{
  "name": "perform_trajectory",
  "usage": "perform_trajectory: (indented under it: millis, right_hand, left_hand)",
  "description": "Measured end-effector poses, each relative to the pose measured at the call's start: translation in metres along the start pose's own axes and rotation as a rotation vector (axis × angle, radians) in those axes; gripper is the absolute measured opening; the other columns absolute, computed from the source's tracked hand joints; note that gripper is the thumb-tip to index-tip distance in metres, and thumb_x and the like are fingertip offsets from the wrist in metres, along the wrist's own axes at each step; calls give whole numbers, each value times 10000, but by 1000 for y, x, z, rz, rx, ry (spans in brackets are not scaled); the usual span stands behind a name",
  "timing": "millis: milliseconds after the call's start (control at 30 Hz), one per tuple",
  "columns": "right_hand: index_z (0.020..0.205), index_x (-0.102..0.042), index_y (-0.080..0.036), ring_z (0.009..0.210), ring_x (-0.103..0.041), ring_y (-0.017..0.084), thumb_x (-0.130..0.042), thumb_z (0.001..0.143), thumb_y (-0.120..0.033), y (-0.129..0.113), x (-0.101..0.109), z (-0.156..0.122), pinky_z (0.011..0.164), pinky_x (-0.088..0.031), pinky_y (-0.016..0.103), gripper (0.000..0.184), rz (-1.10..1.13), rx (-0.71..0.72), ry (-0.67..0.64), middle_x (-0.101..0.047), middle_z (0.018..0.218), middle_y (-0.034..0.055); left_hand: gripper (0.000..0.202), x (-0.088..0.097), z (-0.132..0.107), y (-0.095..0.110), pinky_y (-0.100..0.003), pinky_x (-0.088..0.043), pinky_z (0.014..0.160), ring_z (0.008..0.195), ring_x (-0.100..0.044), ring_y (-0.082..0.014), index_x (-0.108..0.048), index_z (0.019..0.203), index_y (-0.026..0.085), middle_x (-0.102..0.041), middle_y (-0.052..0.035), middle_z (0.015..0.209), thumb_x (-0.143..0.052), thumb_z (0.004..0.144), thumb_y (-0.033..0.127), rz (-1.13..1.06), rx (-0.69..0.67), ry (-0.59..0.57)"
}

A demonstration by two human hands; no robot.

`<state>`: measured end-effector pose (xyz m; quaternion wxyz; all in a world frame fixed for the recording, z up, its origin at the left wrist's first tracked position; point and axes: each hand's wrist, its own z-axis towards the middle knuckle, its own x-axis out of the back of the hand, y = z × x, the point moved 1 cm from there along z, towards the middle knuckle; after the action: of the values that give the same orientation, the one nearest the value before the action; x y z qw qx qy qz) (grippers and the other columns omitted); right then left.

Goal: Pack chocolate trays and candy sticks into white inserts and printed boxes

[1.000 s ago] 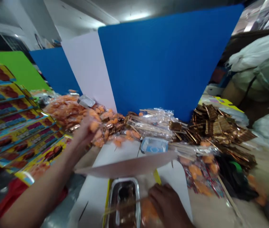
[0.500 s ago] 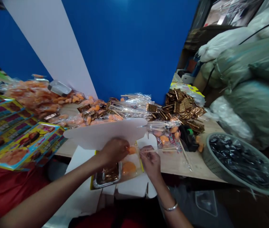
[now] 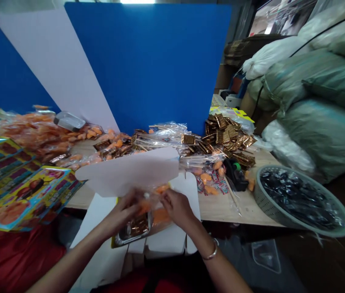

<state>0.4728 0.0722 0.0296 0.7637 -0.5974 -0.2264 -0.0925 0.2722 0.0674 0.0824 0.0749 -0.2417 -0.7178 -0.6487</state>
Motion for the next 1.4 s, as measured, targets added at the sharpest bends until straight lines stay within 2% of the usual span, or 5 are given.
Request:
perform_trajectory:
  millis: [133,500,933,1133,1400]
  right_hand:
    - [783,-571,-193,493,-416,100,-632,830,-493,17,2,2,473,-314,215,310,415,-123,46,-470,570,-66]
    - [764,-611,-190,687,-565,138,-665,839,-390,23,17,-4,633,-457,250,220,435,10,252,-605,764,-3]
    - [916,-661,-156,852,-625,206,-569,901,-69,-4,8,27,747,-485,304,128,-946,389,-156,-654,965,73]
    - [957,-686,-141,931,-620,241,-552,871,-30,-13,-8,34,761,-493,339,194,-1024,277,-167,-658,1040,122]
    - [1131,-650,-189,1013,-560,233,-517,899,-56,-4,1,15,886,-470,377,299,-750,290,-154,-667,1130,65]
  left_hand:
    - [164,-18,-3,-5,-236,-404,595,674,-493,-131,-478,848,204,-511,25,753,-492,686,183,-139,-8,-133]
    - [324,-41,5,-12,-647,-240,1115,1287,-454,-357,-621,1166,174,-566,-148,1354,-585,876,315,953,-400,-54]
    - [339,21,-23,-67,-547,-459,997,1131,-606,-289,-596,1225,199,-674,-121,1202,-443,923,228,579,-459,139]
    - [456,38,-31,-63,-497,-387,1115,1272,-544,-231,-489,1384,284,-618,-72,1345,-191,1042,332,231,-293,-45]
    - [369,3,-39,-55,-781,-180,1070,1303,-498,-339,-539,1344,273,-543,-125,1420,-390,1010,325,924,-396,6]
